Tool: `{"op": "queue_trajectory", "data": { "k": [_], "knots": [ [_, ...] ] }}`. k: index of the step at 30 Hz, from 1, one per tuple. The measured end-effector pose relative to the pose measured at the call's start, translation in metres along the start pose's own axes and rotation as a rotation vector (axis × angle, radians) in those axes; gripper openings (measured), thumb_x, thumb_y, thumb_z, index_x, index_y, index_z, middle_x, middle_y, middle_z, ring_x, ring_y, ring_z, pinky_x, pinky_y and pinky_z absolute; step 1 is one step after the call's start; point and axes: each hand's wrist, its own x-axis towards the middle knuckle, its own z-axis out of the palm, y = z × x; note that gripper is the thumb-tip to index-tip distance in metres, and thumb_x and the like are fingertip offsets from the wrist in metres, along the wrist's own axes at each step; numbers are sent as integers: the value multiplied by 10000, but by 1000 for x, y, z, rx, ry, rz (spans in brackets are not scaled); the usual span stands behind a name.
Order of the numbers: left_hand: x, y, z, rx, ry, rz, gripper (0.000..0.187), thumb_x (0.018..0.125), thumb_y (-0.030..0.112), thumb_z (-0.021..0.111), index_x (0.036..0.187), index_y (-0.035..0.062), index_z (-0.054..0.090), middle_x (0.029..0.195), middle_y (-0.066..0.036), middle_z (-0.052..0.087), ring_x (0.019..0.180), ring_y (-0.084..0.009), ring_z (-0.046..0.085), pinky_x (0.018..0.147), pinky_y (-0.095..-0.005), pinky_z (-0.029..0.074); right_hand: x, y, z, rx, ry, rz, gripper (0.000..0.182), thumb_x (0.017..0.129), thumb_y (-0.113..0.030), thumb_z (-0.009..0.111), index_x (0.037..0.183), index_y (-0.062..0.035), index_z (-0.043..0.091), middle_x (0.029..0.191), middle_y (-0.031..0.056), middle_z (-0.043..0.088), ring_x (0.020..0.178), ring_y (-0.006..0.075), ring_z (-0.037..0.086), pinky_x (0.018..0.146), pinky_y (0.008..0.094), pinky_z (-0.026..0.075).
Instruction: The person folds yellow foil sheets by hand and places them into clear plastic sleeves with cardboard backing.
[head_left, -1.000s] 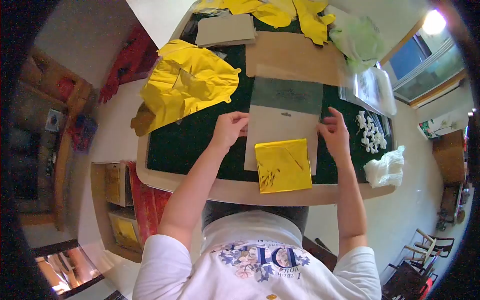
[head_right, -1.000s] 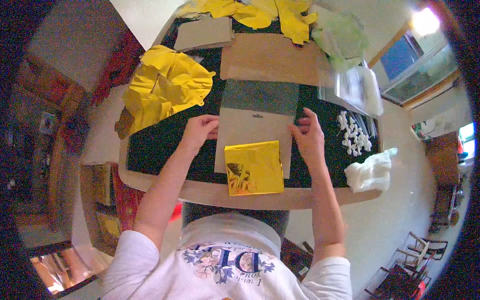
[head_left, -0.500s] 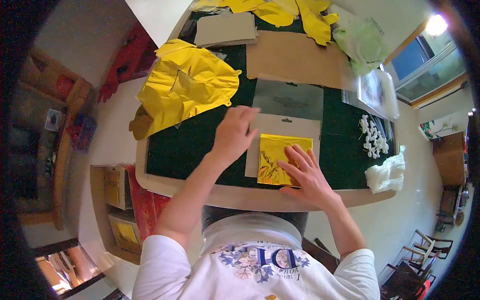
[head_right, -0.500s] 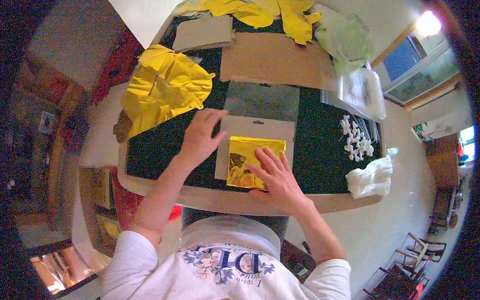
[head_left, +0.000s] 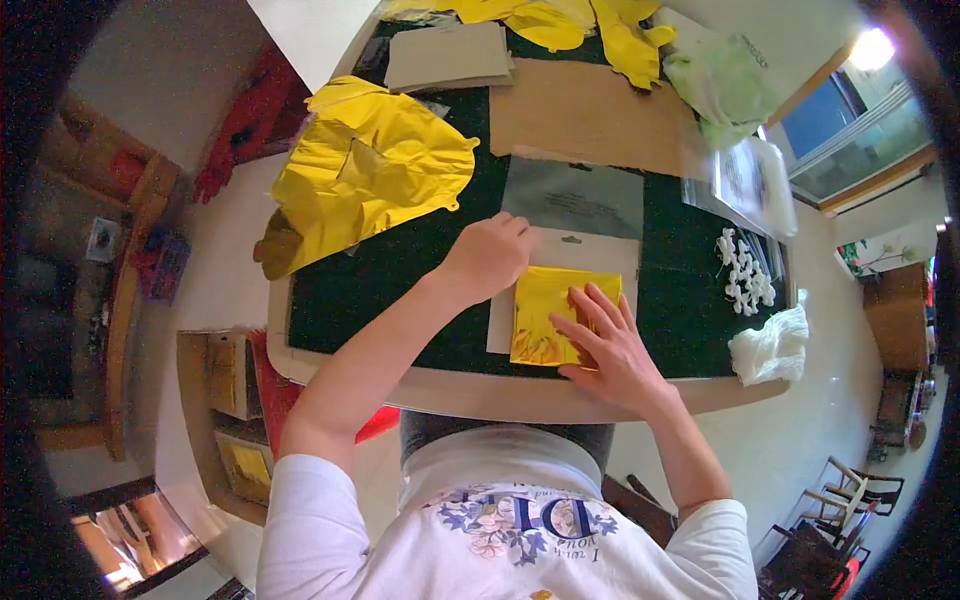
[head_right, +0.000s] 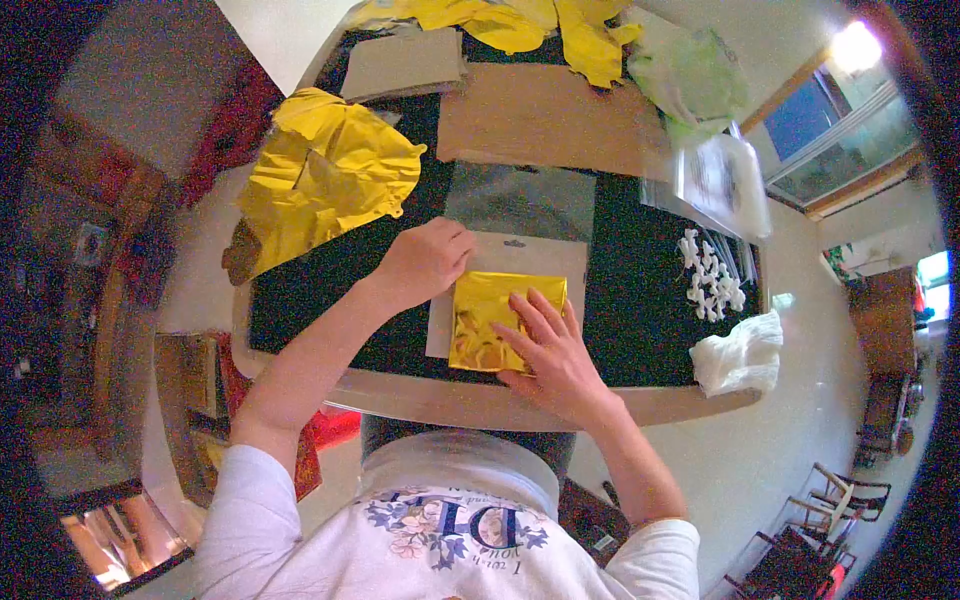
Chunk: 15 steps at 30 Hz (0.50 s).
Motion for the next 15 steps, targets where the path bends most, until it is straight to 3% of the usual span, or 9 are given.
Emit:
{"op": "queue_trajectory", "data": {
  "k": [3,12,15],
  "knots": [
    [-3,0,3,-17,58,-7,114,777,131,634,865,73,589,859,-72,600,872,-255,602,725,-359,535,12,4,8,-37,70,27,588,801,-385,689,1325,-180,520,1453,160,378,1377,371,300,1115,594,197],
    [-1,7,8,48,125,-28,128,755,131,640,849,60,589,868,-77,605,877,-259,599,741,-359,527,10,-3,11,-12,14,-76,591,807,-389,680,1332,-180,507,1447,156,387,1371,359,318,1106,600,214],
    [-1,7,8,58,155,-9,126,748,127,643,847,69,590,879,-77,609,892,-254,602,754,-362,527,17,-5,0,14,25,-26,552,807,-345,689,1307,-173,529,1430,153,406,1345,357,354,1105,591,225]
  ]
}}
